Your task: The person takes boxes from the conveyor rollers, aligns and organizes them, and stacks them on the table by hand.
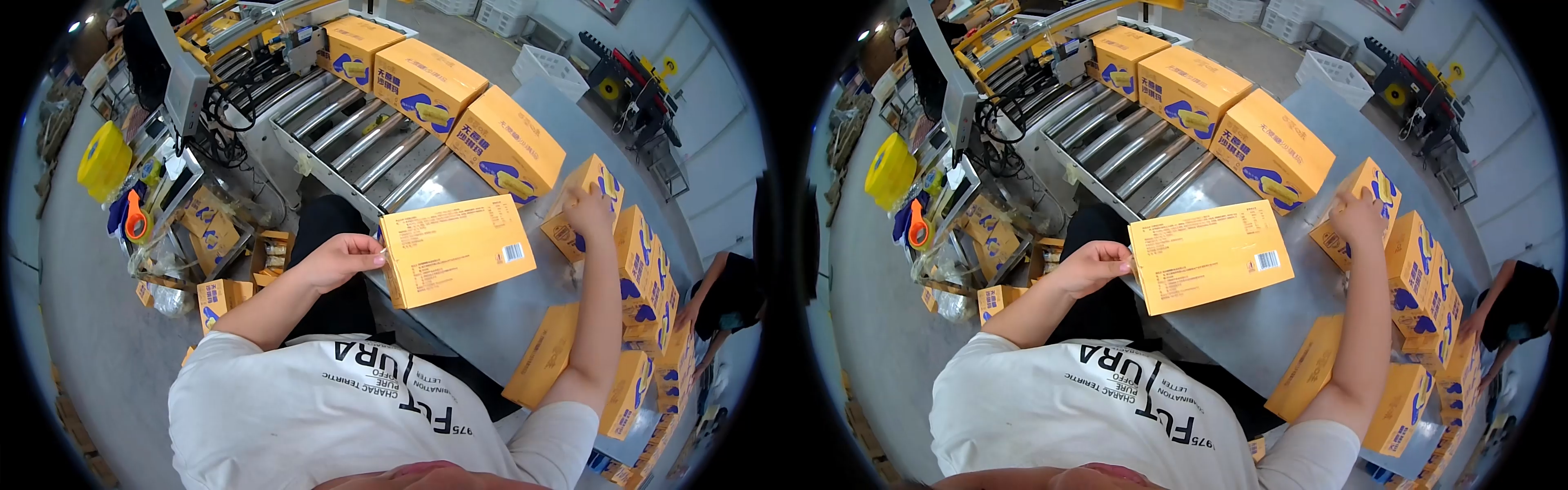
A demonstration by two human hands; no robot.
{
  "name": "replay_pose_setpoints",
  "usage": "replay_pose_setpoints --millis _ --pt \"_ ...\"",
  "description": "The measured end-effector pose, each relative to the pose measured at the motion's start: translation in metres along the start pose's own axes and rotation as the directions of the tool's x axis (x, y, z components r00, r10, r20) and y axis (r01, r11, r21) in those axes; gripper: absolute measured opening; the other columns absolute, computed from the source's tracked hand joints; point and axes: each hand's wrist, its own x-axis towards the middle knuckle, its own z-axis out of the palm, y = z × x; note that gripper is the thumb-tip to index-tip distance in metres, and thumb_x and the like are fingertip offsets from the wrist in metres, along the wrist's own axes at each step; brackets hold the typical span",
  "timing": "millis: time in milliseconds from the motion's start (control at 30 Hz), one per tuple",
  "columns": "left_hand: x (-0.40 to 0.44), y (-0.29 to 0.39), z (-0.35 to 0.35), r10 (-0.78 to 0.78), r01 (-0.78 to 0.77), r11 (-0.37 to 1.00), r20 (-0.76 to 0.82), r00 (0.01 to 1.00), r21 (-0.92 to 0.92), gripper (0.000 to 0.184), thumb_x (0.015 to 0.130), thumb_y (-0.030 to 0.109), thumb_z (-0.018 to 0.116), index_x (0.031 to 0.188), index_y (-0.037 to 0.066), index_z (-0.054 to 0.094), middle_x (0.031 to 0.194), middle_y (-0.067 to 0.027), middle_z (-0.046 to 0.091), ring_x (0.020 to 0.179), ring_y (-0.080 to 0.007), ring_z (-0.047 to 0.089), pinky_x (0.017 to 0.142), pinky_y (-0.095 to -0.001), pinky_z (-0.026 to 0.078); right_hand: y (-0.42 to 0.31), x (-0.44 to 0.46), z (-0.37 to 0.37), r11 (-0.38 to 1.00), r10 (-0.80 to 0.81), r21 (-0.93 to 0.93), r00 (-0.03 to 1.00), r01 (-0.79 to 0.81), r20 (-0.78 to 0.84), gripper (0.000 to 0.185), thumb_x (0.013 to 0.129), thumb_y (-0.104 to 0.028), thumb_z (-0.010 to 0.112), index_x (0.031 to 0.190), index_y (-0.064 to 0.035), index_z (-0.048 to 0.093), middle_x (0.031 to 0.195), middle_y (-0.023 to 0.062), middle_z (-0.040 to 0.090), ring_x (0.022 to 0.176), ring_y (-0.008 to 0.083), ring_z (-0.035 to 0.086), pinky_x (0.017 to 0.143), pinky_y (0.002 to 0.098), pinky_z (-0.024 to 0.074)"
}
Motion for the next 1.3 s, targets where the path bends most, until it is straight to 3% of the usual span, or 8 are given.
replay_pose_setpoints --millis 300,667,800,867,933,1033,1200,1300 --pt "-0.002 -0.018 -0.016 0.067 -0.058 0.995 0.114 0.991 -0.077 0.008 0.097 0.013 0.073 0.099 0.007 0.069 0.1 0.0015 0.069 0.095 -0.0087 0.061 0.091 -0.0258 0.045 0.06 0.009 -0.002 0.955 0.249 0.122 0.952 -0.272 0.178 0.074 0.089 -0.05 0.055 0.159 -0.0415 0.032 0.169 0.0284 0.012 0.157 0.0482 0.01 0.125 0.059 0.0147" --pt "0.0 -0.035 -0.01 0.213 -0.176 0.949 0.12 0.97 -0.262 0.008 0.095 0.01 0.072 0.093 0.009 0.064 0.1 -0.0012 0.067 0.099 -0.0124 0.06 0.095 -0.0309 0.043 0.183 0.048 0.058 0.897 0.39 0.144 0.901 -0.418 0.189 0.075 0.092 -0.055 0.054 0.16 -0.0361 0.03 0.167 0.0323 0.016 0.157 0.0434 0.018 0.125 0.0579 0.0153" --pt "-0.003 -0.027 -0.001 0.162 -0.149 0.965 0.044 0.986 -0.216 0.011 0.094 0.009 0.072 0.089 0.009 0.062 0.098 -0.0019 0.066 0.098 -0.013 0.06 0.095 -0.0315 0.043 0.092 -0.032 -0.014 0.659 0.745 0.076 0.663 -0.748 0.076 0.066 0.098 -0.052 0.048 0.157 -0.0221 0.04 0.16 0.0258 0.039 0.153 0.0423 0.029 0.122 0.0613 0.0224" --pt "-0.001 -0.022 -0.004 0.167 -0.159 0.976 0.039 0.985 -0.148 0.012 0.094 0.008 0.072 0.088 0.009 0.061 0.098 -0.0023 0.067 0.097 -0.0132 0.061 0.094 -0.031 0.044 0.157 0.024 0.033 0.855 0.509 0.057 0.855 -0.516 0.1 0.059 0.103 -0.049 0.045 0.141 -0.0067 0.058 0.147 0.025 0.055 0.145 0.0419 0.042 0.12 0.0575 0.0296" --pt "-0.001 -0.024 -0.011 0.164 -0.156 0.978 0.042 0.986 -0.14 0.014 0.094 0.006 0.071 0.087 0.009 0.06 0.097 -0.0031 0.068 0.097 -0.0141 0.064 0.093 -0.0297 0.046 0.141 0.029 0.036 0.88 0.275 0.454 0.928 -0.139 -0.249 0.061 0.105 -0.051 0.044 0.124 0.0009 0.068 0.137 0.0267 0.061 0.137 0.043 0.05 0.119 0.0495 0.0346" --pt "0.003 -0.028 -0.004 0.187 -0.181 0.97 0.02 0.982 -0.16 0.015 0.094 0.007 0.072 0.087 0.01 0.058 0.097 -0.0036 0.069 0.096 -0.0145 0.065 0.092 -0.0298 0.047 0.109 0.029 0.039 0.826 -0.011 0.505 0.904 0.249 -0.427 0.064 0.102 -0.056 0.049 0.144 -0.0078 0.057 0.147 0.0213 0.054 0.143 0.0394 0.044 0.119 0.0469 0.0337" --pt "0.006 -0.032 0.004 0.198 -0.19 0.961 0.024 0.98 -0.203 0.019 0.095 0.018 0.074 0.088 0.012 0.057 0.097 -0.005 0.069 0.096 -0.0168 0.065 0.091 -0.0346 0.048 0.065 -0.016 -0.024 0.931 0.001 0.364 0.995 0.035 -0.1 0.09 0.079 -0.068 0.075 0.154 -0.0274 0.048 0.158 0.0199 0.042 0.15 0.0367 0.035 0.125 0.0543 0.0195" --pt "0.008 -0.03 0.007 0.192 -0.18 0.958 0.033 0.981 -0.222 0.02 0.095 0.013 0.074 0.087 0.012 0.056 0.096 -0.0039 0.069 0.095 -0.0159 0.065 0.092 -0.0333 0.048 0.047 -0.028 -0.021 0.943 -0.208 0.229 0.965 0.242 -0.161 0.111 0.058 -0.065 0.088 0.155 -0.0299 0.047 0.158 0.0231 0.037 0.149 0.0404 0.033 0.125 0.0555 0.018"
